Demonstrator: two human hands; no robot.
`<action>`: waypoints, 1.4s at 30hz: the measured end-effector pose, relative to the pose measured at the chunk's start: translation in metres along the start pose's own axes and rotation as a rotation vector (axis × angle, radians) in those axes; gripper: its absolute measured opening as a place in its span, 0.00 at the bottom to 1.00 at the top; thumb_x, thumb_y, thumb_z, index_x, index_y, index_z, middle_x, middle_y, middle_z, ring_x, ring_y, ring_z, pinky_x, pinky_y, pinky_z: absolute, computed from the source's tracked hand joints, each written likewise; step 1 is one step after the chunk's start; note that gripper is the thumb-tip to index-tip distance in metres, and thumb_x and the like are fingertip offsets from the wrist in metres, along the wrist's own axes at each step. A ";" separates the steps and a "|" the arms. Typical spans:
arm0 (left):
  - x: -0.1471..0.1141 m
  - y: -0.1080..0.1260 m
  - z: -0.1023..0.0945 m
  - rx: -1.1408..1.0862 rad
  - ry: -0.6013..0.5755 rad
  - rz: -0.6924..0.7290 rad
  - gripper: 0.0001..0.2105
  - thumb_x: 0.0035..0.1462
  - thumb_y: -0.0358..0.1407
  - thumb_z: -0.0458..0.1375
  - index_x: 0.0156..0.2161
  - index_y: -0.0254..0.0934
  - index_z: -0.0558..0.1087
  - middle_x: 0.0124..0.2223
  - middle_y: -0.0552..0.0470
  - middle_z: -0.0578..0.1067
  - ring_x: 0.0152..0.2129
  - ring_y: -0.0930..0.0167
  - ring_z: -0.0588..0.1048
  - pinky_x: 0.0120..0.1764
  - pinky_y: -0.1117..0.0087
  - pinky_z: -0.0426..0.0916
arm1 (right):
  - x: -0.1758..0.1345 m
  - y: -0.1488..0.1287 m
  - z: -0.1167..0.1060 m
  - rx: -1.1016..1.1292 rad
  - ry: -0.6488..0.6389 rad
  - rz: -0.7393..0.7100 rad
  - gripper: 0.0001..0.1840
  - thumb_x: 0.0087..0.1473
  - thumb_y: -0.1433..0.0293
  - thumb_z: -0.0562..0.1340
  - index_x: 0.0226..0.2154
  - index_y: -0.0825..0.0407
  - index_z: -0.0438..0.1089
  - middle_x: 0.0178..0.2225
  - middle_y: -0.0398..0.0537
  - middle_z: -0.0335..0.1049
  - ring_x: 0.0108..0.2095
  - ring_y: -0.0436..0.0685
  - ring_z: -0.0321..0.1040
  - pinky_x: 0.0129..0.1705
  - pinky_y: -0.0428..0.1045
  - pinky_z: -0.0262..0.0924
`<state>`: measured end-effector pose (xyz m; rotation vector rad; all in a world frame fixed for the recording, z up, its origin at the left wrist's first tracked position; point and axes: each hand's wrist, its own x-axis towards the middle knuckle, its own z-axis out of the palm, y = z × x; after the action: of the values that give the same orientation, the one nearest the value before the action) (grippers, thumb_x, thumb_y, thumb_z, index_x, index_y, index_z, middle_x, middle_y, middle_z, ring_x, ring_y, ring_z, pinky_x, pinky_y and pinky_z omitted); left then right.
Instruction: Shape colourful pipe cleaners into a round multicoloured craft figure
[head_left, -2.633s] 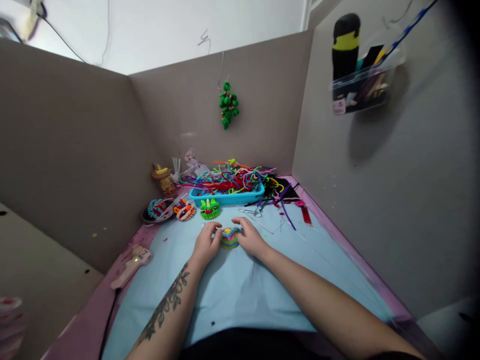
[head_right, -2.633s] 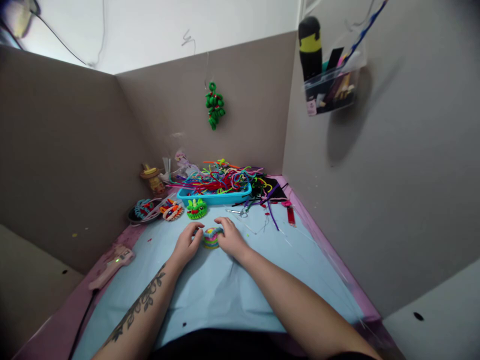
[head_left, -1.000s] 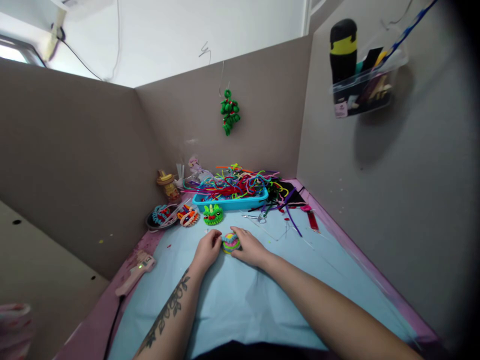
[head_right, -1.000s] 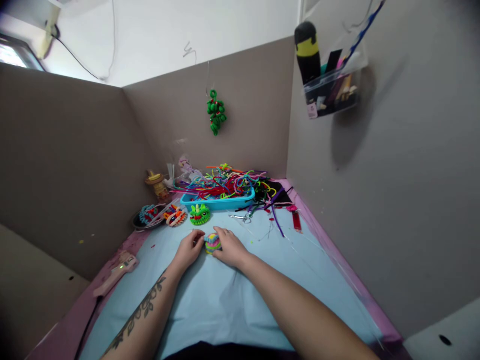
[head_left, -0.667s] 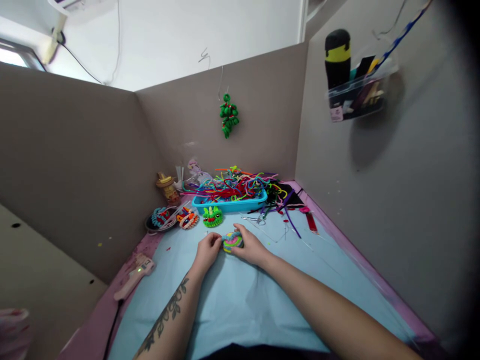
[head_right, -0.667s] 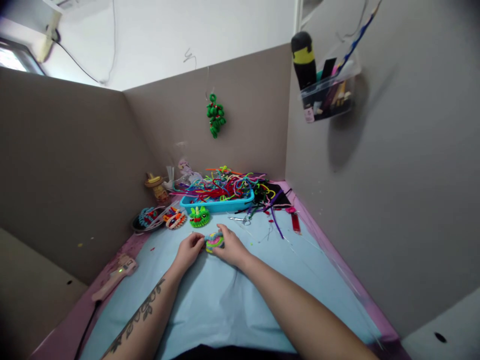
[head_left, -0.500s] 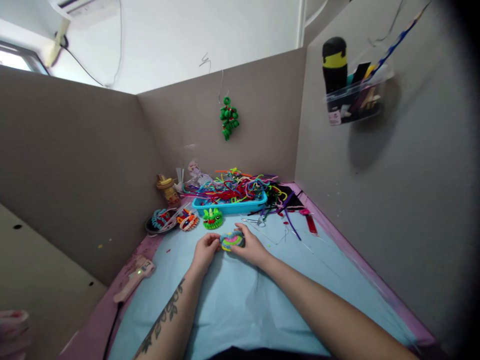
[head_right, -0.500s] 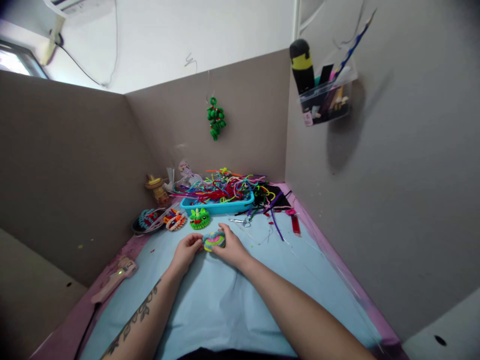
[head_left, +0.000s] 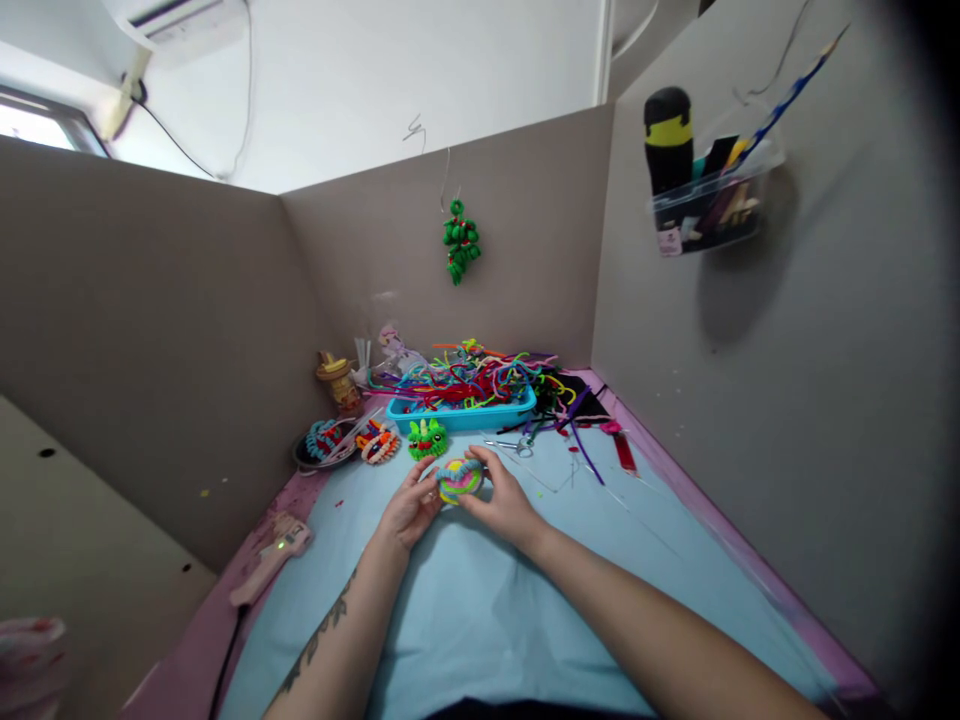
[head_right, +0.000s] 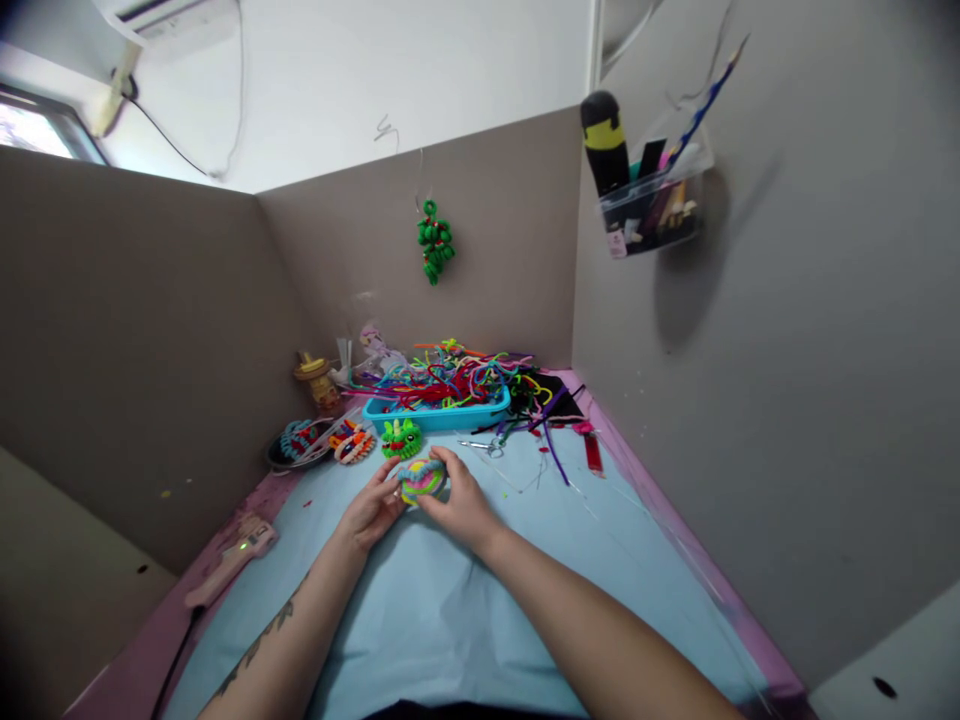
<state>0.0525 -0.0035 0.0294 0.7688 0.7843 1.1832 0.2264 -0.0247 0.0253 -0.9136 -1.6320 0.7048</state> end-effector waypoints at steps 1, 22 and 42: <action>-0.001 0.001 0.001 -0.007 -0.023 -0.014 0.21 0.43 0.28 0.62 0.45 0.39 0.64 0.38 0.51 0.74 0.30 0.74 0.74 0.36 0.72 0.69 | 0.000 -0.001 0.000 -0.007 0.006 -0.011 0.35 0.43 0.72 0.63 0.53 0.49 0.52 0.52 0.53 0.59 0.52 0.58 0.57 0.54 0.55 0.53; -0.014 -0.013 0.031 0.432 -0.002 0.303 0.18 0.43 0.37 0.63 0.39 0.35 0.63 0.30 0.53 0.75 0.27 0.74 0.74 0.33 0.74 0.65 | 0.002 -0.012 -0.007 -0.165 0.000 -0.200 0.09 0.51 0.75 0.58 0.34 0.47 0.70 0.34 0.47 0.68 0.41 0.56 0.62 0.45 0.54 0.58; -0.016 -0.024 0.025 0.730 -0.135 0.448 0.16 0.55 0.33 0.53 0.49 0.36 0.60 0.45 0.42 0.73 0.42 0.67 0.72 0.42 0.68 0.65 | 0.003 0.000 -0.004 -0.204 0.025 -0.126 0.08 0.46 0.79 0.56 0.29 0.50 0.66 0.30 0.45 0.64 0.36 0.56 0.61 0.39 0.51 0.56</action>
<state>0.0822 -0.0267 0.0241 1.6778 0.9703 1.2158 0.2302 -0.0223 0.0275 -0.9499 -1.7448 0.4447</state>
